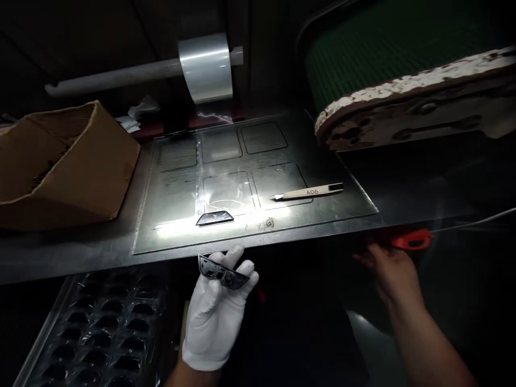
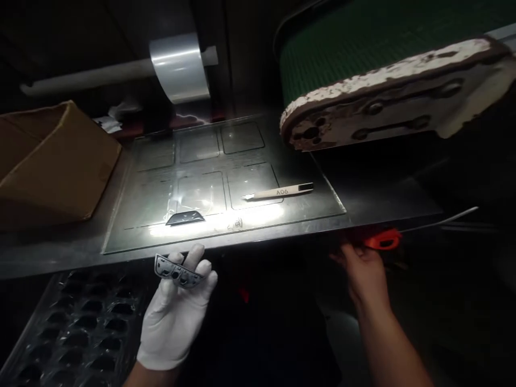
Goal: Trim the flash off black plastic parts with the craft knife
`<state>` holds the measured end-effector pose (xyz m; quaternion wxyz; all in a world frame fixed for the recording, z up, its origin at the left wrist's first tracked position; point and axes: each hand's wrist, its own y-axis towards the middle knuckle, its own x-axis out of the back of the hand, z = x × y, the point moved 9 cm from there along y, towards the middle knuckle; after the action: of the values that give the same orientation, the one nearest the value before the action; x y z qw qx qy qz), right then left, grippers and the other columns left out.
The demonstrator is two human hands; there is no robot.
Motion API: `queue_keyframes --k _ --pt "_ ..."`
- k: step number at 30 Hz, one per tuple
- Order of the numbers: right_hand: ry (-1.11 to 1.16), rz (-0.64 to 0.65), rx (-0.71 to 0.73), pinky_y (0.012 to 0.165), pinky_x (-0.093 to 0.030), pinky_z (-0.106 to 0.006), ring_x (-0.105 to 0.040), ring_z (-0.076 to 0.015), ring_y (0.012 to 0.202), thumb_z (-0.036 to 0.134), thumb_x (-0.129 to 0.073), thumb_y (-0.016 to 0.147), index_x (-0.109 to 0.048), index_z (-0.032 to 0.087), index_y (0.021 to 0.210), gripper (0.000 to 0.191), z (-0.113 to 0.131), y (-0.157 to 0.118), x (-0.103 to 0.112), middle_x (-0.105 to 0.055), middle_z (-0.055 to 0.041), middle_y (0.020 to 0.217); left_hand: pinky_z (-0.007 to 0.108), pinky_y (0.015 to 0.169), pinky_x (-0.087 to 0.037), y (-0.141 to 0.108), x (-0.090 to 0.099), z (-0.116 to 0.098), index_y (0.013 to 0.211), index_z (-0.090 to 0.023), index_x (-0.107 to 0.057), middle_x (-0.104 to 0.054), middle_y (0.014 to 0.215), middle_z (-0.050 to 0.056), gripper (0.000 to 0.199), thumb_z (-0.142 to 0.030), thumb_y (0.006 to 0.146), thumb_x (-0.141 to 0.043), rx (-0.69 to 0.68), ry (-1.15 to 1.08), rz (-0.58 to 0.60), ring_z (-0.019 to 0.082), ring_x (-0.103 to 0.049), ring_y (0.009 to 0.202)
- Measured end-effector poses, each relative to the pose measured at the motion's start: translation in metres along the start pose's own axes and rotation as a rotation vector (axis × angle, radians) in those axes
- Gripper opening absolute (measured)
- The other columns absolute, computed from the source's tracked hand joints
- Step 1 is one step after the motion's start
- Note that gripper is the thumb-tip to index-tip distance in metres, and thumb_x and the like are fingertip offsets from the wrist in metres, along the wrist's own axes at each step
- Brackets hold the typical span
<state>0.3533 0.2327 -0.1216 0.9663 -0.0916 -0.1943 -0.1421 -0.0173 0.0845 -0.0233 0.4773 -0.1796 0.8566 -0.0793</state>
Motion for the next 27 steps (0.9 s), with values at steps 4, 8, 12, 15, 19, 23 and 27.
queue_keyframes --k 4,8,12,15,19,23,27 --pt "0.071 0.255 -0.111 0.057 -0.060 -0.033 -0.072 -0.0238 0.068 0.059 -0.071 0.082 -0.068 0.018 0.087 0.041 0.038 -0.060 -0.049 -0.072 -0.0087 0.080 0.040 0.102 -0.060 0.003 -0.003 -0.004 0.117 -0.030 -0.076 -0.074 0.135 0.007 0.025 -0.031 0.093 -0.074 -0.050 -0.016 0.050 0.025 -0.075 0.113" --pt "0.080 0.695 0.414 0.073 -0.057 -0.026 -0.069 -0.0154 0.083 0.032 -0.068 0.096 -0.074 0.024 0.112 0.019 0.175 -0.148 -0.108 -0.071 -0.0055 0.099 0.041 0.102 -0.060 0.002 -0.003 -0.007 0.118 -0.033 -0.077 -0.074 0.135 0.006 0.028 -0.030 0.091 -0.076 -0.096 0.057 0.064 0.027 -0.074 0.115" --pt "0.084 0.854 0.806 0.065 -0.050 -0.023 -0.061 -0.0124 0.075 0.018 -0.064 0.097 -0.072 0.016 0.108 0.014 0.257 -0.196 -0.136 -0.066 -0.0044 0.088 0.037 0.101 -0.060 -0.002 0.007 -0.017 0.117 -0.030 -0.079 -0.077 0.127 0.007 0.031 -0.030 0.086 -0.081 -0.171 0.251 -0.019 0.028 -0.074 0.116" --pt "-0.016 0.881 0.895 0.059 -0.044 -0.024 -0.055 -0.0118 0.067 0.015 -0.060 0.095 -0.068 0.014 0.093 0.008 0.263 -0.200 -0.154 -0.061 -0.0023 0.078 0.039 0.101 -0.060 -0.003 0.016 -0.025 0.115 -0.025 -0.081 -0.078 0.125 0.011 0.038 -0.030 0.078 -0.087 -0.188 0.369 -0.120 0.031 -0.073 0.115" --pt "-0.100 0.955 0.983 0.060 -0.042 -0.023 -0.055 -0.0107 0.067 0.015 -0.057 0.096 -0.063 0.016 0.092 0.007 0.264 -0.198 -0.168 -0.063 -0.0019 0.081 0.046 0.108 -0.055 0.000 0.019 -0.031 0.114 -0.024 -0.081 -0.077 0.126 0.013 0.044 -0.036 0.073 -0.091 -0.166 0.392 -0.200 0.036 -0.069 0.122" --pt "-0.224 0.927 1.094 0.063 -0.042 -0.024 -0.056 -0.0114 0.070 0.019 -0.055 0.101 -0.062 0.017 0.096 0.009 0.290 -0.176 -0.179 -0.063 -0.0017 0.084 0.047 0.109 -0.054 0.006 0.014 -0.035 0.134 -0.027 -0.070 -0.068 0.142 0.014 0.061 -0.046 0.079 -0.086 -0.143 0.336 -0.122 0.038 -0.065 0.128" --pt "-0.618 0.726 1.291 0.061 -0.037 -0.028 -0.059 -0.0136 0.069 0.026 -0.051 0.105 -0.065 0.016 0.098 0.019 0.324 -0.141 -0.206 -0.066 -0.0029 0.086 0.040 0.093 -0.063 0.006 0.021 -0.034 0.122 -0.026 -0.078 -0.074 0.131 0.014 0.044 -0.052 0.087 -0.075 -0.068 0.372 -0.107 0.034 -0.076 0.106"
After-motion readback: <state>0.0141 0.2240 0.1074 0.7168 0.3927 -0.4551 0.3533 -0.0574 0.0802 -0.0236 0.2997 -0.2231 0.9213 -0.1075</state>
